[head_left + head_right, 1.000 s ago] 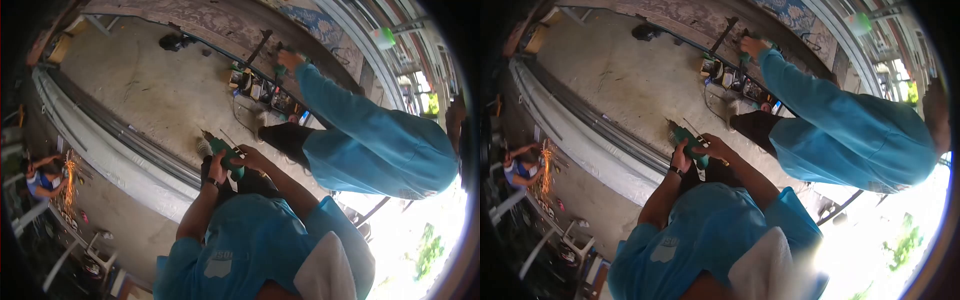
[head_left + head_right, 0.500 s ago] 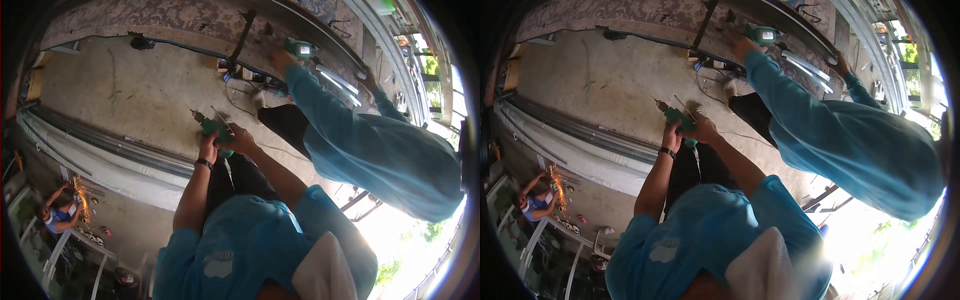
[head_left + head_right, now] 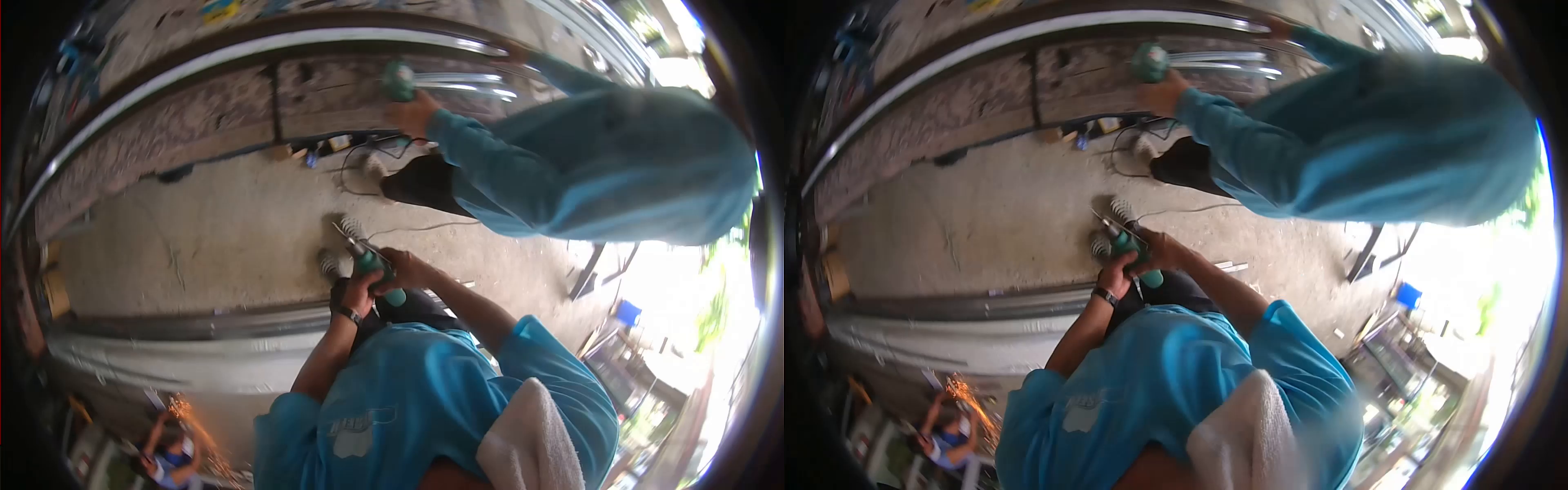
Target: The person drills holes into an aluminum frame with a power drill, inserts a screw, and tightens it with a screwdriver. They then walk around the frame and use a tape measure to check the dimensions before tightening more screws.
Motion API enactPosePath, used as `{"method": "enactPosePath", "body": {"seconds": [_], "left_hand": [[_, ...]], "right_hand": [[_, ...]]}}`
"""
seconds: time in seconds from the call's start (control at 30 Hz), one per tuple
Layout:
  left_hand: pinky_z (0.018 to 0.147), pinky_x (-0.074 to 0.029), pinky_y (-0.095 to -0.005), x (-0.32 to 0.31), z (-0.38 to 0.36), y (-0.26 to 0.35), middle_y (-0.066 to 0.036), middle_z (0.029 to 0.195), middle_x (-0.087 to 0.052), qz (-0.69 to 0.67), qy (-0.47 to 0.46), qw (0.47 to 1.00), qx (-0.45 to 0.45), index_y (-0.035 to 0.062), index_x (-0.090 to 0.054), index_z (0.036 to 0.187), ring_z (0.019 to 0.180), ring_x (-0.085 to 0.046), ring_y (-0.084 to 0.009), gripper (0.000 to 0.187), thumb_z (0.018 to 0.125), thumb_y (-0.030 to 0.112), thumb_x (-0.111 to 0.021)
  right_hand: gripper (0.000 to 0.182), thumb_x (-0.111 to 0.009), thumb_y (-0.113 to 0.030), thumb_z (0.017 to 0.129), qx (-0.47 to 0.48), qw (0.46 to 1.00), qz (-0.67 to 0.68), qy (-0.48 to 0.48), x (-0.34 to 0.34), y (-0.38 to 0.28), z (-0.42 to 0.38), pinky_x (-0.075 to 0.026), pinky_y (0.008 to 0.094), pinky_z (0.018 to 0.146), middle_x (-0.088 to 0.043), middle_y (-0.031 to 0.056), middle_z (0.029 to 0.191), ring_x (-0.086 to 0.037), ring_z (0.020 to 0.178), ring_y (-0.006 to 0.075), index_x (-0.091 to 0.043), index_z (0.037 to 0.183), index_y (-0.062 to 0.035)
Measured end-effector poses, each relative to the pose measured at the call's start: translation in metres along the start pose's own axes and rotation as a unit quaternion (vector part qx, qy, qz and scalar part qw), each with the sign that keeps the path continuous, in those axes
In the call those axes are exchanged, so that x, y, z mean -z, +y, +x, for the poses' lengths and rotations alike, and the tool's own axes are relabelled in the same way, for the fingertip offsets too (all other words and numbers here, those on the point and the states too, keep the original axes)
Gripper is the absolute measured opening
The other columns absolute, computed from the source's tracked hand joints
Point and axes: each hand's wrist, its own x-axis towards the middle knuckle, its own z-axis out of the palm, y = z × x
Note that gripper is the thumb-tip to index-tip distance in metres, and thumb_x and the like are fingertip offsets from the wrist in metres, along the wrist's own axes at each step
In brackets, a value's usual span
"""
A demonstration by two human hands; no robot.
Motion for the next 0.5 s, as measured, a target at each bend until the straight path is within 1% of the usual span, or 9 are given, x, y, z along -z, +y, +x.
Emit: {"method": "enactPosePath", "body": {"seconds": [0.03,0.1,0.17,0.23,0.27,0.3,0.37,0.4,0.5], "left_hand": [[0.097,-0.053,-0.0383,-0.032,-0.014,0.005,-0.004,0.121,-0.064,0.052,-0.022,0.998,0.008,0.0111,-0.051,0.142,0.111,-0.064,-0.0218,0.061,0.087,0.007,-0.076],[0.103,-0.049,-0.0387,-0.069,-0.023,0.003,-0.006,0.129,-0.059,0.193,-0.105,0.975,0.029,0.0077,-0.047,0.143,0.120,-0.059,-0.0220,0.063,0.087,0.011,-0.077],[0.107,-0.046,-0.0400,-0.086,-0.024,-0.016,-0.008,0.133,-0.056,0.330,-0.174,0.926,0.053,0.0065,-0.041,0.145,0.125,-0.055,-0.0226,0.071,0.086,0.018,-0.080],[0.110,-0.044,-0.0421,-0.084,-0.003,-0.055,-0.011,0.133,-0.054,0.458,-0.237,0.854,0.072,0.0076,-0.034,0.147,0.126,-0.054,-0.0238,0.083,0.084,0.026,-0.085],[0.110,-0.043,-0.0426,-0.087,0.005,-0.074,-0.015,0.137,-0.049,0.482,-0.272,0.830,0.075,0.0036,-0.026,0.148,0.128,-0.052,-0.0258,0.092,0.085,0.036,-0.085],[0.113,-0.041,-0.0443,-0.091,0.013,-0.093,-0.019,0.141,-0.048,0.547,-0.304,0.779,0.042,0.0003,-0.020,0.150,0.132,-0.051,-0.0299,0.100,0.086,0.044,-0.083],[0.117,-0.038,-0.0450,-0.130,0.020,-0.114,-0.024,0.149,-0.043,0.628,-0.350,0.688,0.094,-0.0017,-0.010,0.156,0.139,-0.047,-0.0351,0.112,0.086,0.050,-0.081],[0.120,-0.036,-0.0451,-0.162,0.017,-0.124,-0.028,0.155,-0.040,0.660,-0.352,0.654,0.114,-0.0030,-0.005,0.160,0.146,-0.042,-0.0380,0.120,0.086,0.055,-0.079],[0.122,-0.031,-0.0449,-0.231,0.043,-0.171,-0.026,0.159,-0.036,0.698,-0.385,0.581,0.164,0.0023,-0.013,0.163,0.150,-0.037,-0.0343,0.116,0.085,0.055,-0.080]], "right_hand": [[0.100,-0.096,-0.042,0.062,-0.044,0.999,0.012,0.020,0.002,0.000,-0.024,-0.053,0.0405,0.103,-0.068,0.0200,0.130,-0.067,0.121,0.0311,-0.054,0.143,-0.0025],[0.098,-0.095,-0.041,0.062,-0.006,0.995,0.041,0.092,-0.005,0.027,-0.066,-0.053,0.0410,0.103,-0.070,0.0196,0.128,-0.067,0.120,0.0315,-0.055,0.142,-0.0026],[0.090,-0.095,-0.034,0.065,0.003,0.985,0.099,0.139,-0.012,0.052,-0.110,-0.053,0.0408,0.102,-0.070,0.0169,0.125,-0.068,0.117,0.0278,-0.056,0.141,-0.0042],[0.087,-0.095,-0.029,0.067,0.029,0.967,0.168,0.191,-0.020,0.084,-0.148,-0.052,0.0393,0.102,-0.070,0.0153,0.122,-0.067,0.115,0.0251,-0.056,0.141,-0.0059],[0.082,-0.093,-0.024,0.070,0.050,0.953,0.198,0.224,-0.026,0.098,-0.167,-0.052,0.0384,0.102,-0.070,0.0120,0.120,-0.066,0.112,0.0207,-0.056,0.141,-0.0062],[0.079,-0.092,-0.024,0.073,0.040,0.941,0.239,0.237,-0.035,0.122,-0.182,-0.052,0.0382,0.101,-0.070,0.0092,0.121,-0.066,0.112,0.0191,-0.056,0.141,-0.0069],[0.077,-0.091,-0.024,0.075,0.039,0.902,0.320,0.288,-0.039,0.147,-0.220,-0.052,0.0380,0.102,-0.070,0.0070,0.121,-0.066,0.112,0.0184,-0.056,0.142,-0.0068],[0.077,-0.091,-0.023,0.076,0.026,0.879,0.369,0.300,-0.039,0.162,-0.239,-0.051,0.0373,0.103,-0.069,0.0066,0.121,-0.066,0.113,0.0184,-0.056,0.142,-0.0061],[0.075,-0.092,-0.022,0.075,-0.002,0.803,0.497,0.328,-0.017,0.217,-0.286,-0.052,0.0352,0.101,-0.070,0.0060,0.121,-0.066,0.112,0.0182,-0.058,0.140,-0.0033]]}}
